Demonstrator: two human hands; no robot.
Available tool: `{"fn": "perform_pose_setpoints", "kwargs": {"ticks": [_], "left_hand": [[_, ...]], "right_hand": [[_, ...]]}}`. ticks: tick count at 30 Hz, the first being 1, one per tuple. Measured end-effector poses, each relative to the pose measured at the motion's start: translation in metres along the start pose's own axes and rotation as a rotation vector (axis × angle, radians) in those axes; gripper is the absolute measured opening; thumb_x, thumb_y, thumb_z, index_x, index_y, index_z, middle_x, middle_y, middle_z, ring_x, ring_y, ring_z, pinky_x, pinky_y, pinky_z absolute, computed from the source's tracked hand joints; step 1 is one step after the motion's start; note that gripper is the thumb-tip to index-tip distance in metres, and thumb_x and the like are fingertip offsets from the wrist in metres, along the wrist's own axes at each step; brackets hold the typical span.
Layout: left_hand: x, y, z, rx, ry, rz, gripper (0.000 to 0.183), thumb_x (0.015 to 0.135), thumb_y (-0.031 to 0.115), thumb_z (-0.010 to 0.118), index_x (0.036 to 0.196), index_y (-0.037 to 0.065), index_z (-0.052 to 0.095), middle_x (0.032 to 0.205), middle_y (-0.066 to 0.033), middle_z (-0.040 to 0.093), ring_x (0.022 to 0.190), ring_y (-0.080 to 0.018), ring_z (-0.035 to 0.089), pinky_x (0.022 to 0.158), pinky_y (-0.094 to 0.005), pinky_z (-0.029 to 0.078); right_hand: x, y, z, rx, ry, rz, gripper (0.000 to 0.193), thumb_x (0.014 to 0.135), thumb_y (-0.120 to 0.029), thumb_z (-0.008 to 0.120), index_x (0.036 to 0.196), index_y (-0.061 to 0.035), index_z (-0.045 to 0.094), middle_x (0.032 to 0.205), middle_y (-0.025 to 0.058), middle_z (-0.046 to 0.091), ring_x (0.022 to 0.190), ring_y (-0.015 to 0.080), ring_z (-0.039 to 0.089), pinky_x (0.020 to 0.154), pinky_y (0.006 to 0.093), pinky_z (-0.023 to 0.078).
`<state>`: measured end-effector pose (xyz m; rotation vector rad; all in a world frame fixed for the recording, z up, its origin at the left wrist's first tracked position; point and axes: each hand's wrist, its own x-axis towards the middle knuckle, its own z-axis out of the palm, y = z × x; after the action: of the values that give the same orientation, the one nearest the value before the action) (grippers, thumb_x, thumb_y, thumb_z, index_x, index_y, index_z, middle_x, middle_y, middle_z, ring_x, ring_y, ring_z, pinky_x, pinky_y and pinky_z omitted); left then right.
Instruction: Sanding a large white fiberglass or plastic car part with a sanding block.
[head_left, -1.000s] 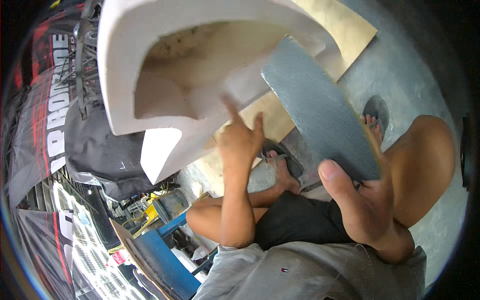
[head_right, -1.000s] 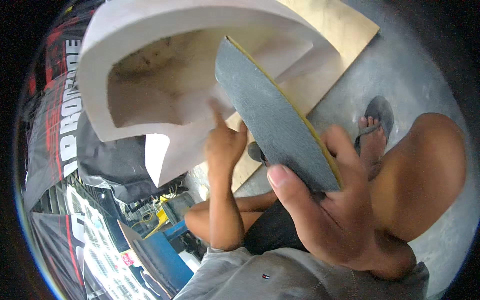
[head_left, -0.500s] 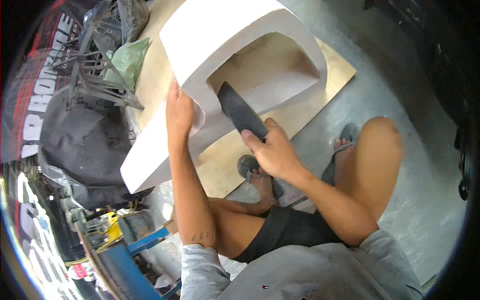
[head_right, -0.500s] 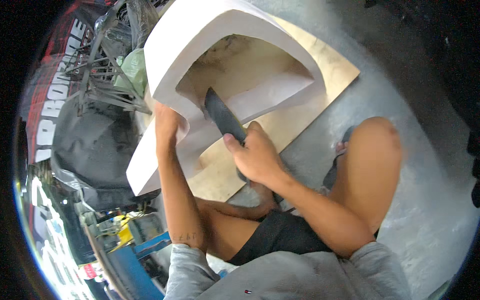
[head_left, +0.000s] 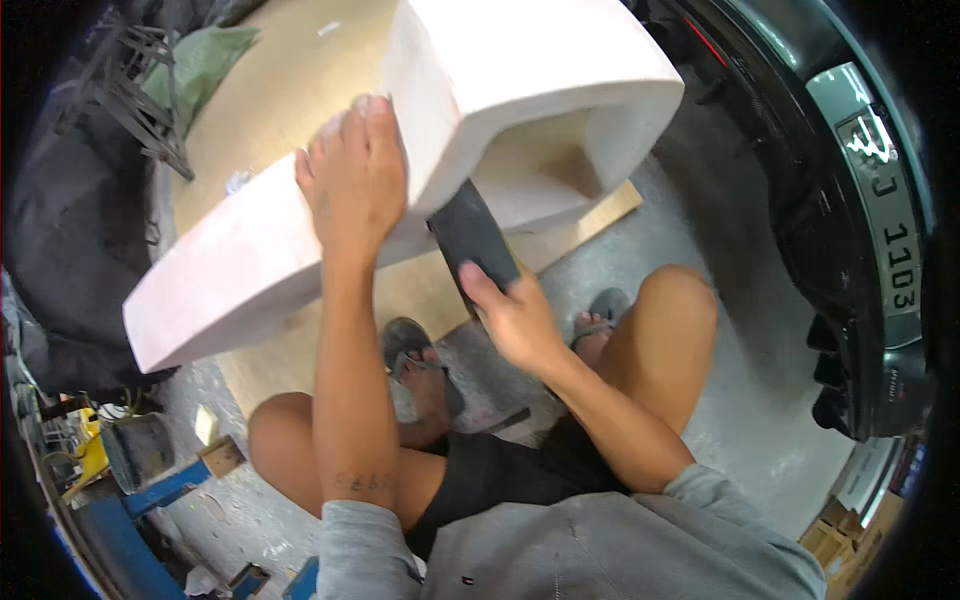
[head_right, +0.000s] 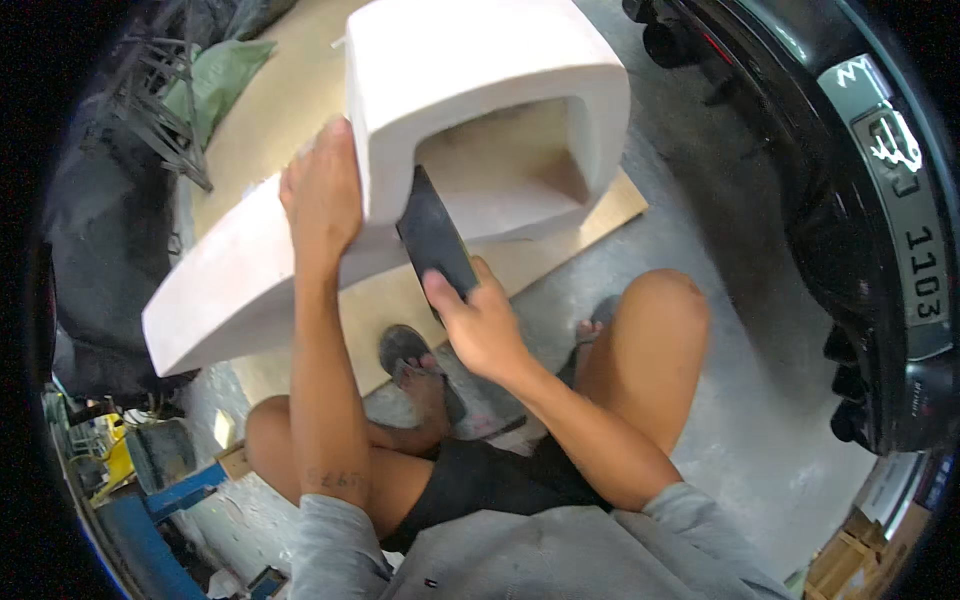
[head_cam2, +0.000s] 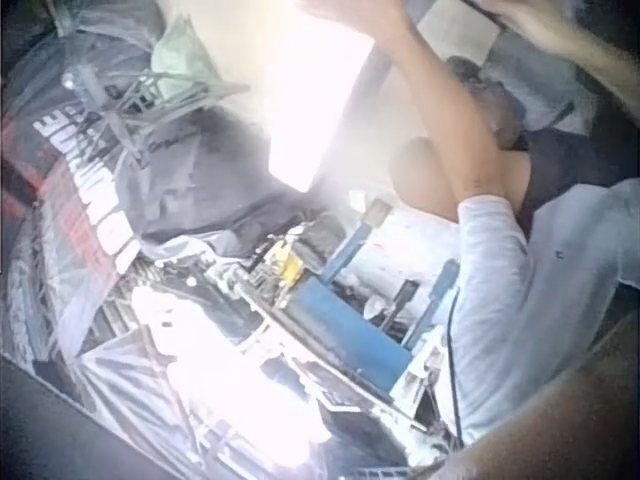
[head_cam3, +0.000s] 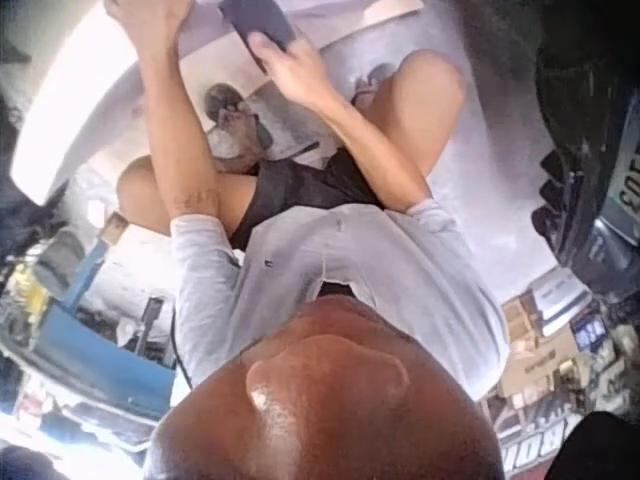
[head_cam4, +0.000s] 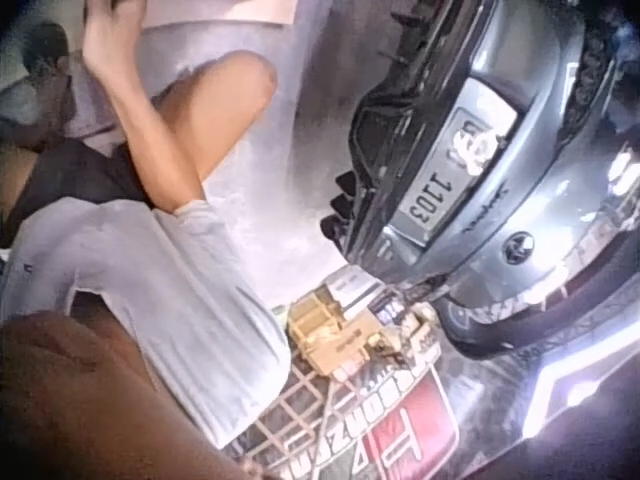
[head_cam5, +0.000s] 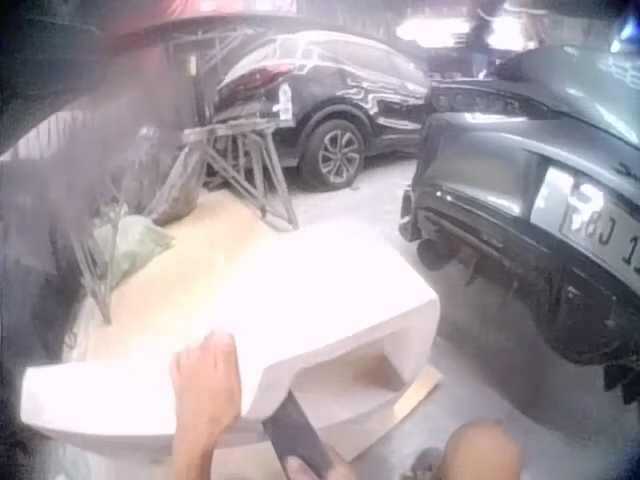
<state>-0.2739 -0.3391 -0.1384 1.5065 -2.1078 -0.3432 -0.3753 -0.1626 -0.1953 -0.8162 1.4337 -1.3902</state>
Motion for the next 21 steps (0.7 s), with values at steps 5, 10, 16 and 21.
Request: {"fn": "perform_pose_setpoints", "kwargs": {"ticks": [5,10,16,21], "left_hand": [[0.005,-0.013,0.004,0.049,0.064,-0.004,0.060,0.107,0.050,0.029,0.140,0.009,0.058,0.140,-0.0161,0.060,0.135,-0.0364,0.047,0.119,-0.0576,0.021],[0.002,-0.014,0.004,0.065,0.122,0.026,0.059,0.107,0.050,0.032,0.138,0.008,0.061,0.139,-0.0135,0.061,0.135,-0.0336,0.049,0.118,-0.0566,0.023],[-0.004,-0.002,0.003,0.055,0.141,0.022,0.060,0.106,0.051,0.033,0.138,0.009,0.061,0.138,-0.0143,0.061,0.135,-0.0335,0.049,0.119,-0.0549,0.023],[-0.003,-0.002,0.009,0.054,0.165,0.011,0.060,0.106,0.052,0.033,0.139,0.009,0.060,0.139,-0.0162,0.061,0.135,-0.0337,0.049,0.119,-0.0558,0.022]], "right_hand": [[-0.002,-0.005,0.018,0.108,-0.028,-0.001,0.036,0.102,-0.030,0.063,0.114,0.0023,0.054,0.078,0.0035,0.059,0.070,0.0121,0.055,0.065,0.0299,0.047],[0.012,0.008,0.008,-0.060,-0.108,0.289,0.032,0.102,-0.023,0.062,0.120,0.0019,0.055,0.090,0.0011,0.060,0.080,0.0091,0.054,0.072,0.0264,0.046],[0.022,-0.007,-0.001,-0.090,-0.195,0.397,0.028,0.103,-0.023,0.060,0.116,0.0012,0.059,0.090,0.0010,0.061,0.079,0.0117,0.055,0.071,0.0280,0.046],[-0.005,0.006,0.020,0.115,0.058,-0.102,0.025,0.104,-0.026,0.057,0.105,-0.0018,0.059,0.075,-0.0007,0.058,0.066,0.0116,0.052,0.060,0.0311,0.043]]}}
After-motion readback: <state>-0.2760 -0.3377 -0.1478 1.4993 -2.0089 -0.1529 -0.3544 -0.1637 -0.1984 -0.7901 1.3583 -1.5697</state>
